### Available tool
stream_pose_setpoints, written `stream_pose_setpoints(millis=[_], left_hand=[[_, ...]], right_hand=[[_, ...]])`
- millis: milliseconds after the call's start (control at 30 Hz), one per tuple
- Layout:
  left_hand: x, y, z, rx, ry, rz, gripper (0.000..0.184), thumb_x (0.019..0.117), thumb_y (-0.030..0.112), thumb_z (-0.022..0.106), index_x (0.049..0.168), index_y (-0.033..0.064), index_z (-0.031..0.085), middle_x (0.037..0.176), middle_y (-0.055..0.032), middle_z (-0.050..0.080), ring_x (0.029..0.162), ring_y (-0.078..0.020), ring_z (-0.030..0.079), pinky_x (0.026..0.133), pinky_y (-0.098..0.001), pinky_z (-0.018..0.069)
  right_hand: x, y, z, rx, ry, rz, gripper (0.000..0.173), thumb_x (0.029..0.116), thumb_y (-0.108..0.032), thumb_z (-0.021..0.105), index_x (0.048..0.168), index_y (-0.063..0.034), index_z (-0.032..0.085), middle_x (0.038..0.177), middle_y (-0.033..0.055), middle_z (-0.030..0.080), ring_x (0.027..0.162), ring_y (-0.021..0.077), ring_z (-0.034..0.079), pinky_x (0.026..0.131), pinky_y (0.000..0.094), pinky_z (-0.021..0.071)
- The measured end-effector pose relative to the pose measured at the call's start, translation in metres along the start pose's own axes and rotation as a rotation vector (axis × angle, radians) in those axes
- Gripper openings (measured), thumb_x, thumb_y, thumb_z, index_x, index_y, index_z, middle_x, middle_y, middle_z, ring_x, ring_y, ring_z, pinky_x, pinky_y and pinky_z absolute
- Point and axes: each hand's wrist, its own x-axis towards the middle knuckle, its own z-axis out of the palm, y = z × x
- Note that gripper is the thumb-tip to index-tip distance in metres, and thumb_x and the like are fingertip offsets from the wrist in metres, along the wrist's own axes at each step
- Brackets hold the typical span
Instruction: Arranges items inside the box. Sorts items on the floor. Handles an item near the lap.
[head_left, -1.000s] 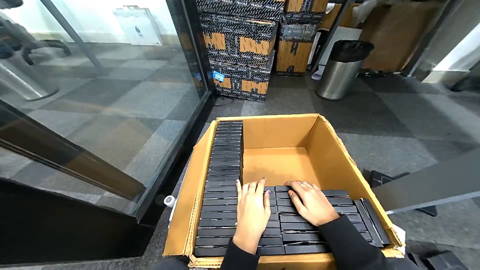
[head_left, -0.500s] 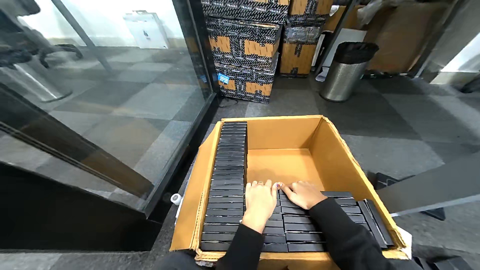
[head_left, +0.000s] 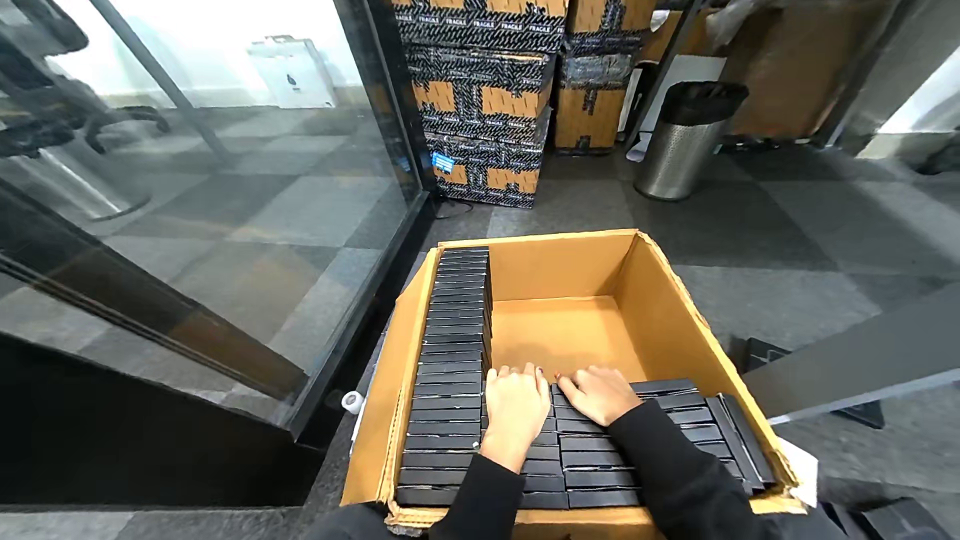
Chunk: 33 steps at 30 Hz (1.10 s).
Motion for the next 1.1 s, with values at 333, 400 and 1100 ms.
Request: stream_pose_setpoints(millis=[333, 400, 1100], left_hand=[[0.003, -0.010, 0.016, -0.109, 0.294, 0.071, 0.043, 0.1090, 0.026, 0.043, 0.109, -0.0058, 0.072, 0.111, -0.0220, 0.070, 0.116, -0.0374, 0.063, 0.104, -0.0502, 0.0435], [0.003, -0.013, 0.020, -0.134, 0.378, 0.115, 0.040, 0.1074, 0.024, 0.047, 0.103, -0.0061, 0.073, 0.106, -0.0226, 0.071, 0.113, -0.0386, 0.064, 0.105, -0.0515, 0.0438], [0.007, -0.018, 0.025, -0.193, 0.509, 0.150, 0.035, 0.1044, 0.021, 0.054, 0.117, -0.0064, 0.071, 0.123, -0.0254, 0.069, 0.131, -0.0417, 0.057, 0.118, -0.0561, 0.0339]], right_hand=[[-0.001, -0.002, 0.009, 0.005, 0.199, -0.044, 0.058, 0.1116, -0.036, 0.028, 0.108, 0.0044, 0.070, 0.106, 0.0248, 0.071, 0.110, 0.0413, 0.067, 0.091, 0.0569, 0.0482], [0.000, -0.002, 0.013, 0.014, 0.271, -0.076, 0.055, 0.1114, -0.033, 0.031, 0.111, 0.0041, 0.071, 0.107, 0.0246, 0.071, 0.110, 0.0414, 0.067, 0.093, 0.0564, 0.0479], [0.010, 0.011, 0.029, 0.113, 0.830, -0.325, 0.035, 0.1038, -0.015, 0.050, 0.091, 0.0065, 0.075, 0.093, 0.0229, 0.074, 0.096, 0.0404, 0.072, 0.086, 0.0562, 0.0527]])
